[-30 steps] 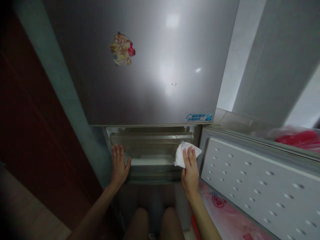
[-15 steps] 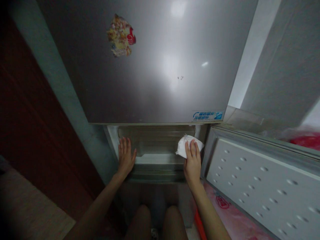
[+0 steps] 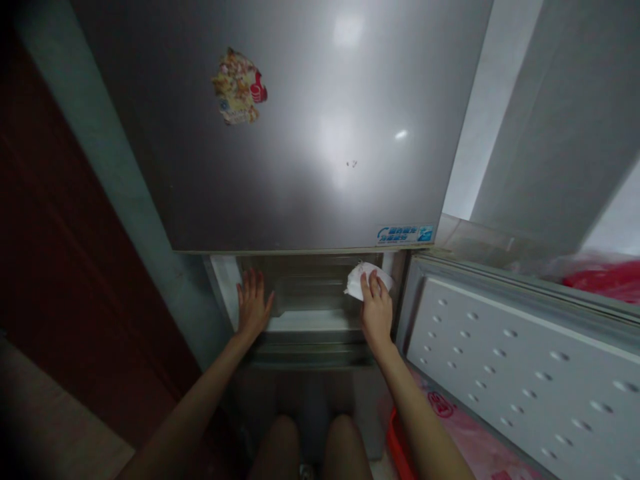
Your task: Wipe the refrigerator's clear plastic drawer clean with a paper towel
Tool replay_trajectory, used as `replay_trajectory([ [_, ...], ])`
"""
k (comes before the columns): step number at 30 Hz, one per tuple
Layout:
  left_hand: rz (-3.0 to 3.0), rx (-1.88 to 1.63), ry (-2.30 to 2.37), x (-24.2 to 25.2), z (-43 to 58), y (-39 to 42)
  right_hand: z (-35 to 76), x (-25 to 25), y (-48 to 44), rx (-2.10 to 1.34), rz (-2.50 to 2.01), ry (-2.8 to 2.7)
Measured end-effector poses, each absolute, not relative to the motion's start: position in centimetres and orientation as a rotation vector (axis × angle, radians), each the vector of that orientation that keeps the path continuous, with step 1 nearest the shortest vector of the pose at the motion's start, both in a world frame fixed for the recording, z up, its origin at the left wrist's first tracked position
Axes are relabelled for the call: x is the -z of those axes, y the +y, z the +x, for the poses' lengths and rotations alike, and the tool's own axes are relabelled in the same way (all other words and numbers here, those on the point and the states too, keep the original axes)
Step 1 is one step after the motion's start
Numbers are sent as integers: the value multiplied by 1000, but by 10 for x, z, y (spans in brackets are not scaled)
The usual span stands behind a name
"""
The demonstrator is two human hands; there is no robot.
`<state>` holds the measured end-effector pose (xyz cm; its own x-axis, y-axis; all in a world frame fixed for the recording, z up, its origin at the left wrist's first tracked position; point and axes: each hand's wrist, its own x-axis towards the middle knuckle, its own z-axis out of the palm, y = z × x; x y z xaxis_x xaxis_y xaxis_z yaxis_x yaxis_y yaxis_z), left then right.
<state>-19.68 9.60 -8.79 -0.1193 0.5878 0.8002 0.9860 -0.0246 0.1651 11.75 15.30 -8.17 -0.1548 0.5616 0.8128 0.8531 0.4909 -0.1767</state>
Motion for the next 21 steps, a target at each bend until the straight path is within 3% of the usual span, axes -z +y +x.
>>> replay_trajectory([
  [21,-1716,1017,-1753,83,-199,99,124,72,164,483,-1292,-1962],
])
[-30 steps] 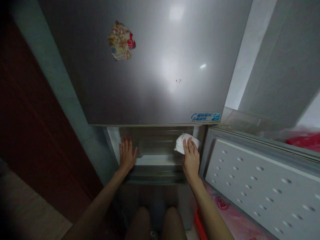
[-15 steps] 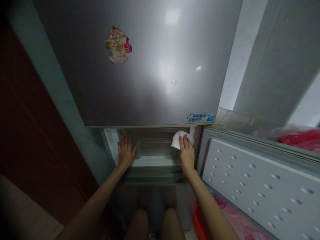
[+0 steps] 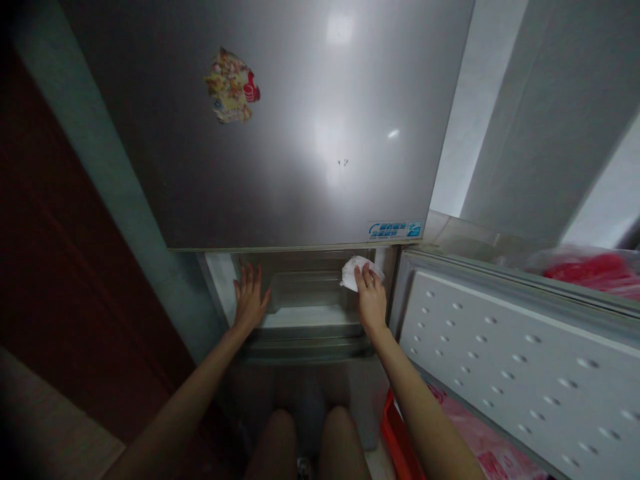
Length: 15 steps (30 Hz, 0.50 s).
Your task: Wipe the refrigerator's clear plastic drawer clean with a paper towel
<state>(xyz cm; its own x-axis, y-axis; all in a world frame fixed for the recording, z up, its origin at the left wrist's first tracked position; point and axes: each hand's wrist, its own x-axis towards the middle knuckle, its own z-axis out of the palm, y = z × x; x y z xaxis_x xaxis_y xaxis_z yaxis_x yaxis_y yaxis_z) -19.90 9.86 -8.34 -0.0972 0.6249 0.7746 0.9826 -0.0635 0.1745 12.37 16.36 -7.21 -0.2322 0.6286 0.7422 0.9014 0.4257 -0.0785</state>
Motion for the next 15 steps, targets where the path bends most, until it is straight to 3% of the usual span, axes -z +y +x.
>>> replay_trajectory([
  [15,-1795,1425,-1547,77,-183,81,138,62,167,281,-1145,-1835],
])
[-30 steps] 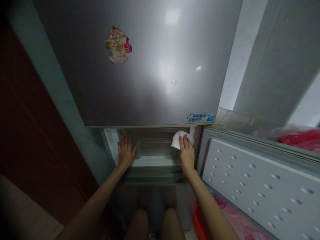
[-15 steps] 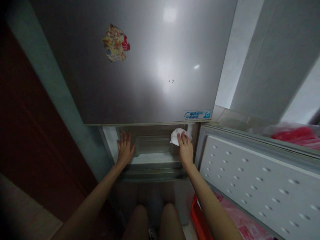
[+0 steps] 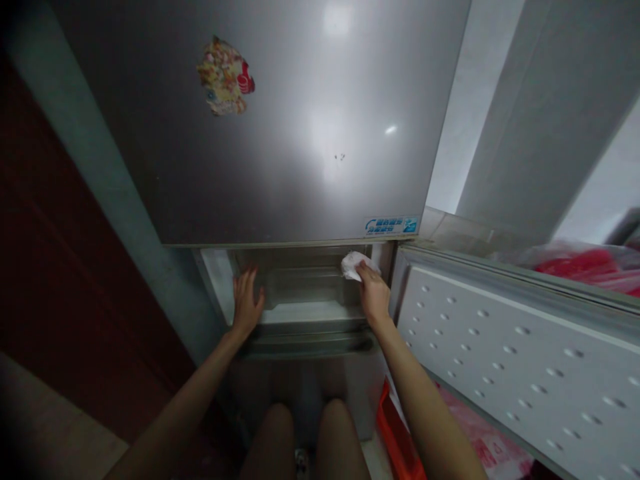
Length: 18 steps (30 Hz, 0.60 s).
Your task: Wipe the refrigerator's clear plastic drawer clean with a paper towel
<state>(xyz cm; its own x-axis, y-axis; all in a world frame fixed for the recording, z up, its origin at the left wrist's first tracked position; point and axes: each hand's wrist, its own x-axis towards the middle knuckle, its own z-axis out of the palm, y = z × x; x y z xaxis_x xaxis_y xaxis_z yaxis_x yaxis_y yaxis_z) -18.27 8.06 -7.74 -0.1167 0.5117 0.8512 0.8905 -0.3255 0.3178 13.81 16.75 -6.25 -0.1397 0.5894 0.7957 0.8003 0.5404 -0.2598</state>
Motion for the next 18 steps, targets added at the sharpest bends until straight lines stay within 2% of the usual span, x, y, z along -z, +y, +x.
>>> replay_trajectory([
  [6,-2053,1548,-1489,81,-162,70,136,61,157,110,-1146,-1806],
  [10,-2199,1663,-1559,81,-147,68,133,57,137,-122,-1028,-1629],
  [13,-2228,1926,-1656,82,-137,72,127,63,123,-442,-965,-1470],
  [18,-1990,2692,-1940,89,-131,83,101,94,119,-1229,-714,-1051],
])
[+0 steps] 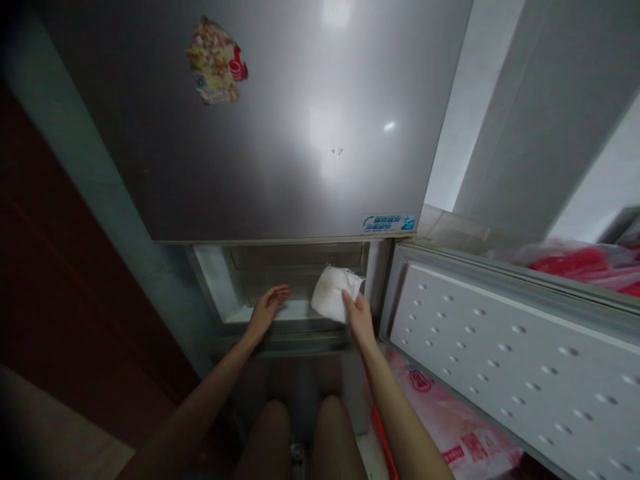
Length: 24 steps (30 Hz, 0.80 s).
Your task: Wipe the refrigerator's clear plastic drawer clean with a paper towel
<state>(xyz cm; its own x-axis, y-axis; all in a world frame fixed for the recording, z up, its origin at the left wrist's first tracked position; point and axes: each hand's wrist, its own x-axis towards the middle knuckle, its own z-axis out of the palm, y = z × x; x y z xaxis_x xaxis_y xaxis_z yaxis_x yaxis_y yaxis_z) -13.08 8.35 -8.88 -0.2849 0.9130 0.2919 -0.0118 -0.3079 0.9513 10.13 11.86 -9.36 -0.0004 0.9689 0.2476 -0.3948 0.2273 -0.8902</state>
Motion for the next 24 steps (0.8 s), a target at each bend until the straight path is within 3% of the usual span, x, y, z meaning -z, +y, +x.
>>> replay_trajectory([
  [4,868,-1651,1034,91,-134,90,75,115,130,-1557,-510,-743],
  [24,405,-1742,657,96,-127,100,42,111,145,-1585,-347,-501],
])
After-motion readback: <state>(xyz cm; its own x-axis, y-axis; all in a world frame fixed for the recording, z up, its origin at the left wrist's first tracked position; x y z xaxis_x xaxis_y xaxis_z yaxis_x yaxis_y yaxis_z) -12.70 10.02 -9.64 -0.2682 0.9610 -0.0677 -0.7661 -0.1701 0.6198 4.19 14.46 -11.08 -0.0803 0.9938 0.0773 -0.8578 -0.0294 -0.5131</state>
